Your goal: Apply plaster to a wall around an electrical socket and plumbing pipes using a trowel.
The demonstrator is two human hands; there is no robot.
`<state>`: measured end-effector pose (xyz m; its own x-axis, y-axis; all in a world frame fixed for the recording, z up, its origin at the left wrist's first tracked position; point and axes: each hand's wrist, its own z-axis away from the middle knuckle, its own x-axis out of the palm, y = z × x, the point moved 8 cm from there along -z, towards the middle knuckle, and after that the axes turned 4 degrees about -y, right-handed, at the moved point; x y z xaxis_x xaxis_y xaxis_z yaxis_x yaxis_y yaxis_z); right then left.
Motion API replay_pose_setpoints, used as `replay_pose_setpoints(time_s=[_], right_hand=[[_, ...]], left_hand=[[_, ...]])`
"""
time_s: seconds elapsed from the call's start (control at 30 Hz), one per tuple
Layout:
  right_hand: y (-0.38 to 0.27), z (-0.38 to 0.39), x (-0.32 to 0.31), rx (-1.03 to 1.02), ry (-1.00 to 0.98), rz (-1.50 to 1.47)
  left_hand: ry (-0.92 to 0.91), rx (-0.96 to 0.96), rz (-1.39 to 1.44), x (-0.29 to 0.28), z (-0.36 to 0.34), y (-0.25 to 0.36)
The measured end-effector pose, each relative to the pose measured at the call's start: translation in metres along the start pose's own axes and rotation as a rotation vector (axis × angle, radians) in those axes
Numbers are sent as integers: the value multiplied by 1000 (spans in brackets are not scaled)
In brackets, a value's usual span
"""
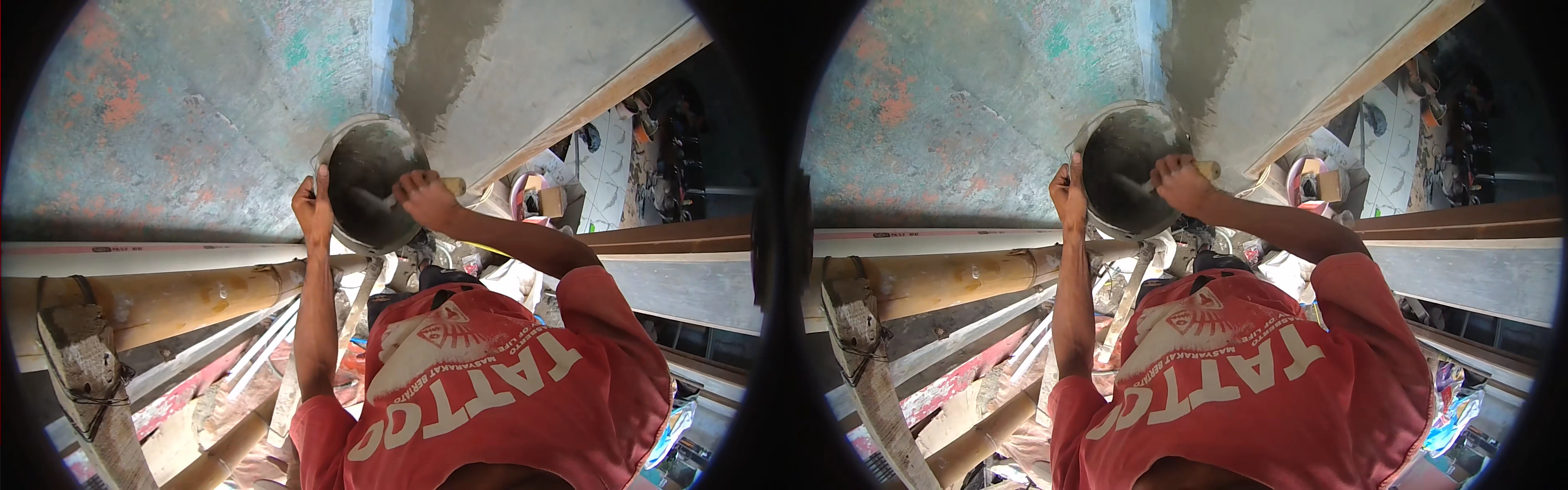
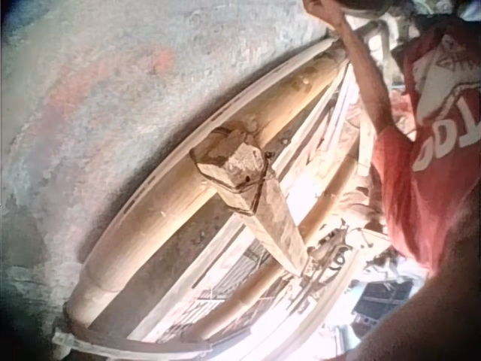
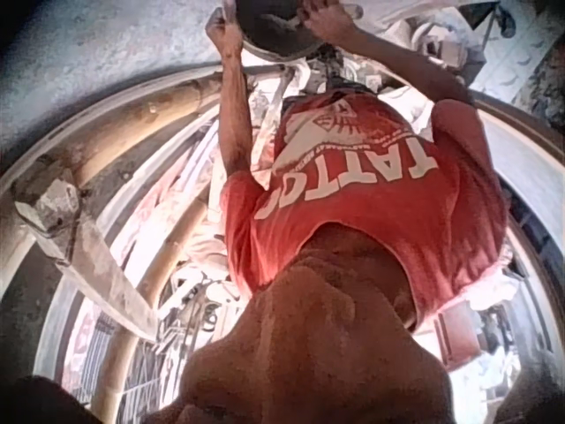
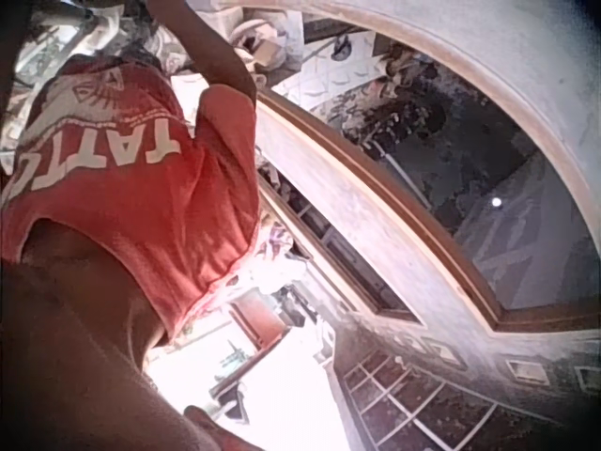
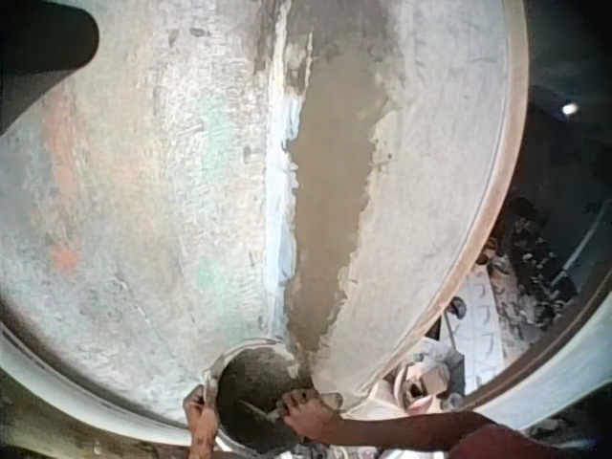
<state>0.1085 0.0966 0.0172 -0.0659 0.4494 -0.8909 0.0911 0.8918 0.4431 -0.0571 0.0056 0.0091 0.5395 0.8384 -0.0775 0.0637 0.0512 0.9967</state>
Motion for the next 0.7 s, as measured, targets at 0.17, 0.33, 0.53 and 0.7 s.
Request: replay_pose_setpoints(time_s=[0.17, 0.33, 0.53, 0.7], right_hand=[[-31, -3, -21, -23, 23, -206], [20, 17, -9, 151, -35, -795], [58, 66, 32, 465, 62, -1264], [131, 80, 68, 647, 184, -1188]], left_hand=[[26, 52, -17, 0, 4, 8], [36, 58, -76, 0, 5, 8], [120, 3, -16, -15, 0, 1], [171, -74, 50, -22, 2, -2]])
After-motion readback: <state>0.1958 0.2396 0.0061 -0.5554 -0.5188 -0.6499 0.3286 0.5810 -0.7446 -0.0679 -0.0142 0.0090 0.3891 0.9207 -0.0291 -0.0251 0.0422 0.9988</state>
